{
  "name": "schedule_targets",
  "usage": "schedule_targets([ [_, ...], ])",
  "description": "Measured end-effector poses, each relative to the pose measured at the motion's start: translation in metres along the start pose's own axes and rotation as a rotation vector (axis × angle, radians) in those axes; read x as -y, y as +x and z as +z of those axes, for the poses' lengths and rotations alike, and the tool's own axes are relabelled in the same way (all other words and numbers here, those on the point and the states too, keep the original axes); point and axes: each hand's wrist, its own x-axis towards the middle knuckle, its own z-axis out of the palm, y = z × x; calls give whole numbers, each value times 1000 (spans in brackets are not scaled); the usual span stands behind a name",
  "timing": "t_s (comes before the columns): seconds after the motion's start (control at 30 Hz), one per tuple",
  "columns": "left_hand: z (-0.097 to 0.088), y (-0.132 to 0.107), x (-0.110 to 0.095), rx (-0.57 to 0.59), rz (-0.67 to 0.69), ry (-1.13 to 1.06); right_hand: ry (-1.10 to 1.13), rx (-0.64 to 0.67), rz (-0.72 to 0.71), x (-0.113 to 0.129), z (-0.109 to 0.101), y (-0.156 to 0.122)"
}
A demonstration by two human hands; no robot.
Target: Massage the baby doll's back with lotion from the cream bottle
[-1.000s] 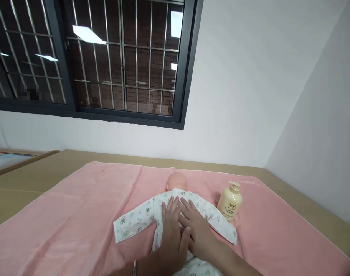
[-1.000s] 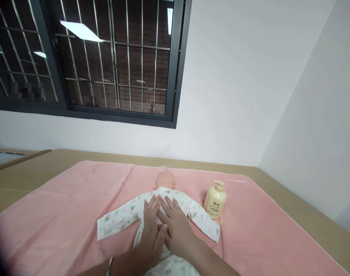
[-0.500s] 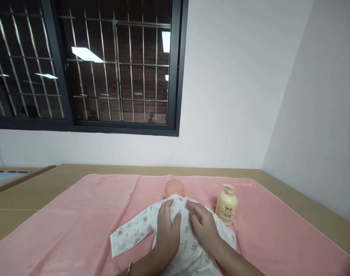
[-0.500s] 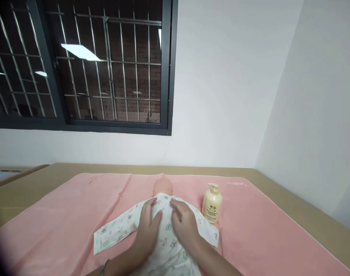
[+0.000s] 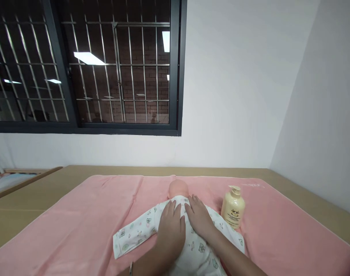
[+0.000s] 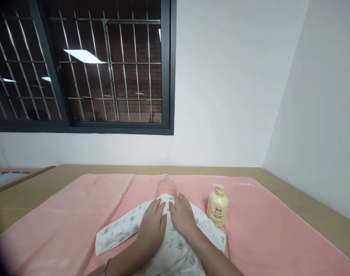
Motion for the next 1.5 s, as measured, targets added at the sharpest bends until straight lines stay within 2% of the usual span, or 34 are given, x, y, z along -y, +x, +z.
schedule_targets([
  [0.1,-5,17,5,122,-127,4,-71,32,-63,14,-1,-21],
  [0.17,-5,23,7,158,-186,20,-84,50,-116,19,-3,-28],
  [0.27,2,11,6,103,-134,68,-59,52,-126,15,-10,-19],
  [0.4,2,-9,1,72,-8,101,-67,45,-47,7,-12,2],
  [0.47,-7,-2,0,118,-30,67,-109,28,-63,10,-6,-4],
  [0.57,-21,24,-1,198,-186,-8,-165,4,-158,21,3,-26],
  [0.67,-19,32,-2,181,-259,-5,-126,31,-202,20,3,-31],
  [0.73,-9,18,-3,103,-179,36,-66,48,-141,12,-3,-17],
  [0.83,6,-16,-1,15,-18,72,-8,54,-38,-3,-13,9],
  [0.9,9,-32,3,33,20,45,-1,55,-36,-6,-16,16],
  [0.97,5,-35,5,80,-27,-2,-27,54,-72,-1,-16,11],
  [1.13,-12,-8,-1,111,-213,-106,-107,65,-142,19,-14,-17],
  [1.27,-9,3,-6,91,-197,-91,-94,39,-113,16,-9,-18],
  [1.4,-7,6,-1,68,-165,-74,-75,-7,-91,10,0,-12],
  [1.5,-12,17,2,113,-162,-72,-78,-43,-89,10,5,-11],
])
